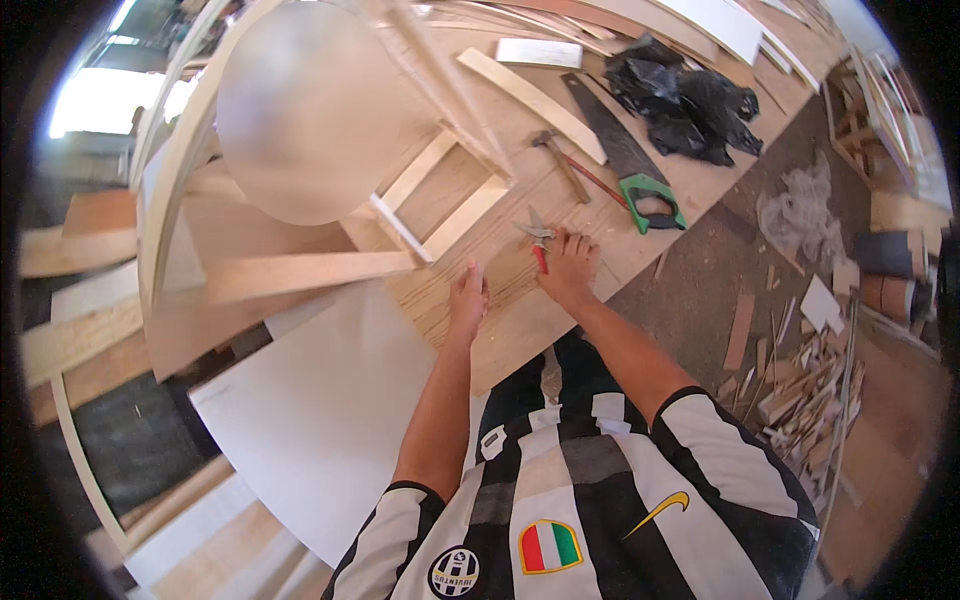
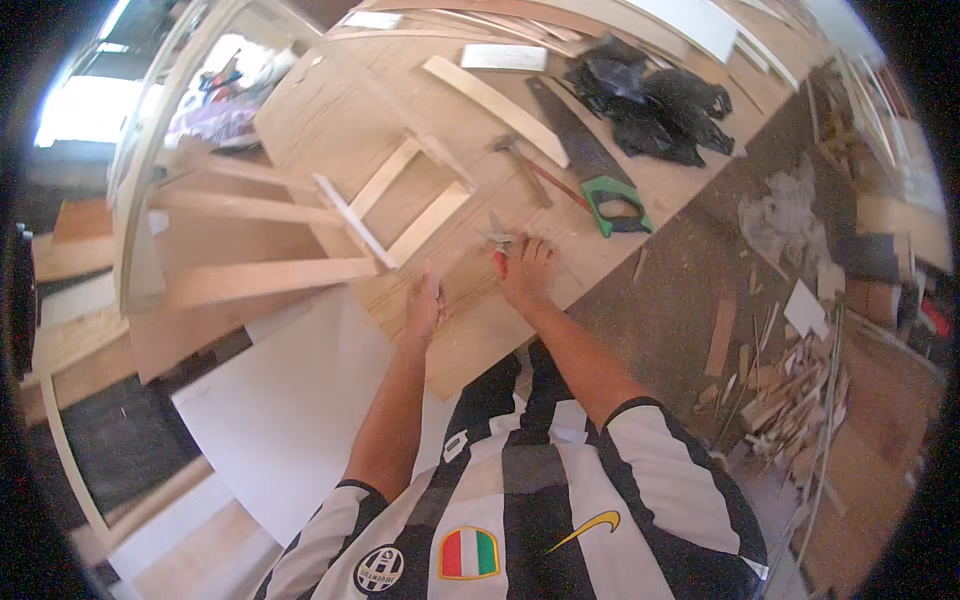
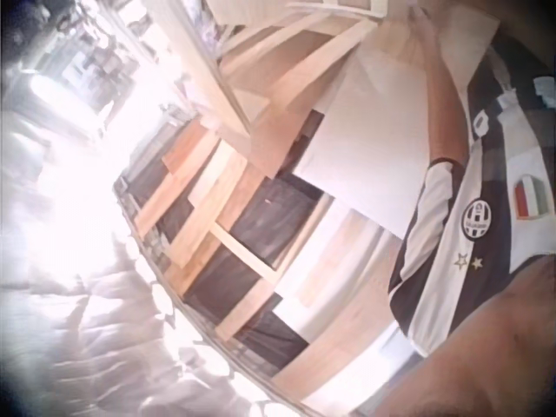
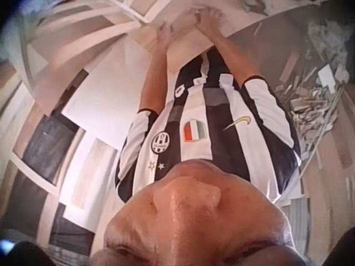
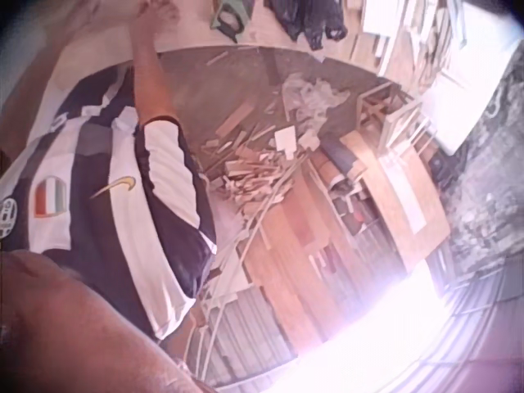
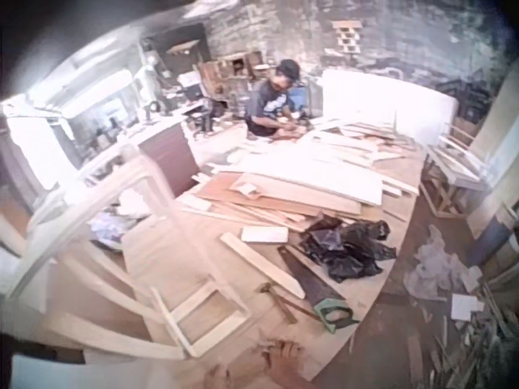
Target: The person constructs a wooden frame by hammering nails into wood pieces, sawing a thin strip of wood, and assembling the components together on a workbench.
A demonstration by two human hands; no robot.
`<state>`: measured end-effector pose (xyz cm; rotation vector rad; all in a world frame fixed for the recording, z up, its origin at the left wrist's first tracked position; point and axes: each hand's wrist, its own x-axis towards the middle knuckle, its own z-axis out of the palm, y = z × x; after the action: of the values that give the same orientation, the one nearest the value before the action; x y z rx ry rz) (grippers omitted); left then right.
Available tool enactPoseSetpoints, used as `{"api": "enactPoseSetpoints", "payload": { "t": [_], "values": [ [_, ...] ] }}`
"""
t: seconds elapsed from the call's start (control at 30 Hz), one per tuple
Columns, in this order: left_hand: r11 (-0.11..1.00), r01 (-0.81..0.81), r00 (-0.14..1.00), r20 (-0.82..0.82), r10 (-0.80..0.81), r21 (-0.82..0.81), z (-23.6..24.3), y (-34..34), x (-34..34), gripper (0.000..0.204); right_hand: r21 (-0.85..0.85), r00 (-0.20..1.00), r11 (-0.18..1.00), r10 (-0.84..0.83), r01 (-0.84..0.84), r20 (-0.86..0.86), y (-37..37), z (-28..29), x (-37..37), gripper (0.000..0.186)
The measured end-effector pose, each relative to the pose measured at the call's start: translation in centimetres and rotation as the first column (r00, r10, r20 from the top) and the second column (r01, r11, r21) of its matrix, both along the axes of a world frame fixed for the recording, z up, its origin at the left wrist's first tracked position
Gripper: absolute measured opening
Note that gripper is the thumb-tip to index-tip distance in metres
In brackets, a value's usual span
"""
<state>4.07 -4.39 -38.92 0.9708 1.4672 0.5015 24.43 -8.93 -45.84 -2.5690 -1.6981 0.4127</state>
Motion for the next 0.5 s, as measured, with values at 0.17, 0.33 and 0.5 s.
{"api": "enactPoseSetpoints", "payload": {
  "t": [0.17, 0.33, 0.5],
  "values": [
    [0.993, -0.119, 0.988, -0.099, 0.118, -0.004, 1.7, -3.0, -3.1, 0.067, -0.192, 0.972, 0.981, -0.006, -0.040, -0.235, 0.5, 5.5, 1.3, 0.078],
    [0.966, -0.231, 0.966, 0.088, 0.242, -0.117, 2.4, -6.5, -7.2, 0.061, -0.071, 0.812, 0.988, 0.073, -0.139, -0.580, -0.4, 7.4, 0.8, 0.055],
    [0.976, -0.215, 0.952, 0.230, 0.200, 0.041, 6.2, -9.1, -9.9, 0.043, 0.229, 0.593, 0.935, 0.350, -0.272, -0.725, -3.1, 11.9, -4.7, 0.051]
  ]
}}
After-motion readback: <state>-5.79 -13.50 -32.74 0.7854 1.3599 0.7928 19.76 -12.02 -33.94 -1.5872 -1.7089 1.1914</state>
